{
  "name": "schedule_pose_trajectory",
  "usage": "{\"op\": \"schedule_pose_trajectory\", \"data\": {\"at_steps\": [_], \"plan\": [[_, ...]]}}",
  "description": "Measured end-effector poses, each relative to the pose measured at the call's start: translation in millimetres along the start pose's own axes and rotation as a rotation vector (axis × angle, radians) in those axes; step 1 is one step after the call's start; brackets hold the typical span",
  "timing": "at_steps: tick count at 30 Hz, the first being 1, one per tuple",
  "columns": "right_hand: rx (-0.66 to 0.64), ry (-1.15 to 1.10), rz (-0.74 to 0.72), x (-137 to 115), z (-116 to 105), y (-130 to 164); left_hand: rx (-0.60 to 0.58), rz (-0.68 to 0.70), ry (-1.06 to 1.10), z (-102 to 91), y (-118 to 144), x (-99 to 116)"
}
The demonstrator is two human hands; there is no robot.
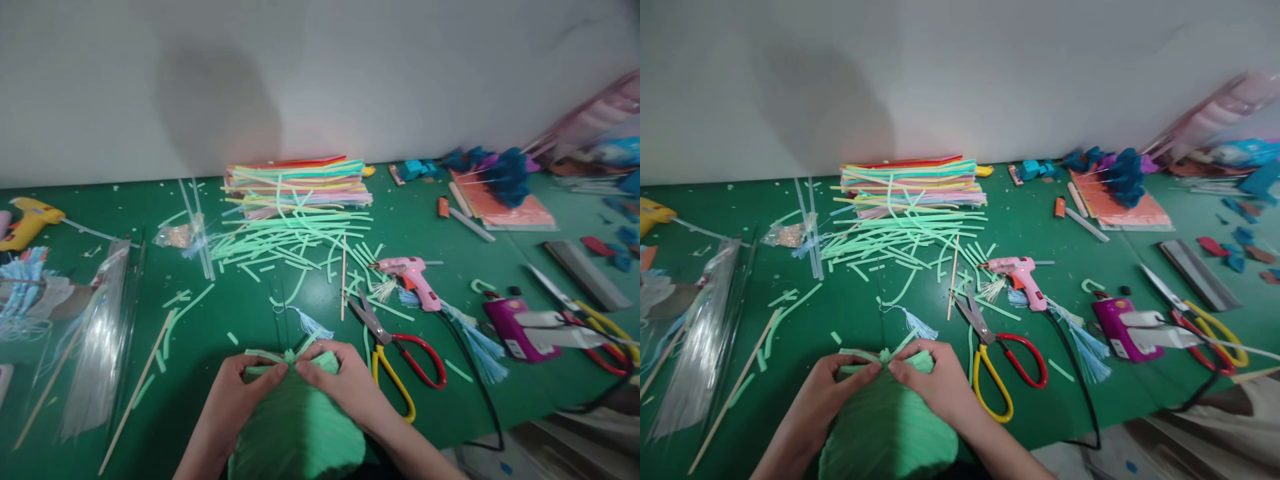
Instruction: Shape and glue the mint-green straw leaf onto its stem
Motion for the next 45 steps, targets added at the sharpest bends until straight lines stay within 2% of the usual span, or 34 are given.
{"op": "schedule_pose_trajectory", "data": {"at_steps": [7, 10, 15, 21, 27, 33, 39, 45], "plan": [[0.038, 0.044, 0.033, 1, 3, -1, -0.048, 0.080, -0.099, -2.2, -4, 0], [0.030, 0.052, 0.008, 0, 5, -1, -0.077, 0.132, -0.156, -4.7, -5, 4], [-0.003, 0.054, 0.044, 0, 6, -3, -0.110, 0.154, -0.196, -6.2, -5, 6], [-0.093, 0.025, 0.049, -3, 6, -5, -0.073, 0.136, -0.173, -6.0, -6, 2], [-0.078, 0.042, -0.012, -8, -7, 1, -0.050, 0.097, -0.145, -4.8, -4, 1], [-0.023, -0.101, 0.020, 7, -25, 5, -0.015, 0.086, -0.186, -6.6, -4, 2], [-0.028, -0.094, 0.006, 15, -28, 7, -0.033, 0.088, -0.197, -7.2, -4, 3], [-0.027, -0.026, -0.024, 14, -31, 10, 0.016, 0.109, -0.169, -5.0, -1, 3]]}}
Point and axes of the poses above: each hand's wrist, its own y-axis away from the middle knuckle, its own z-axis out of the palm, x = y × z, the point moved 1 cm from there along -y, towards the middle knuckle, and after that the axes turned 9 degrees about y, right-handed, at the moved point
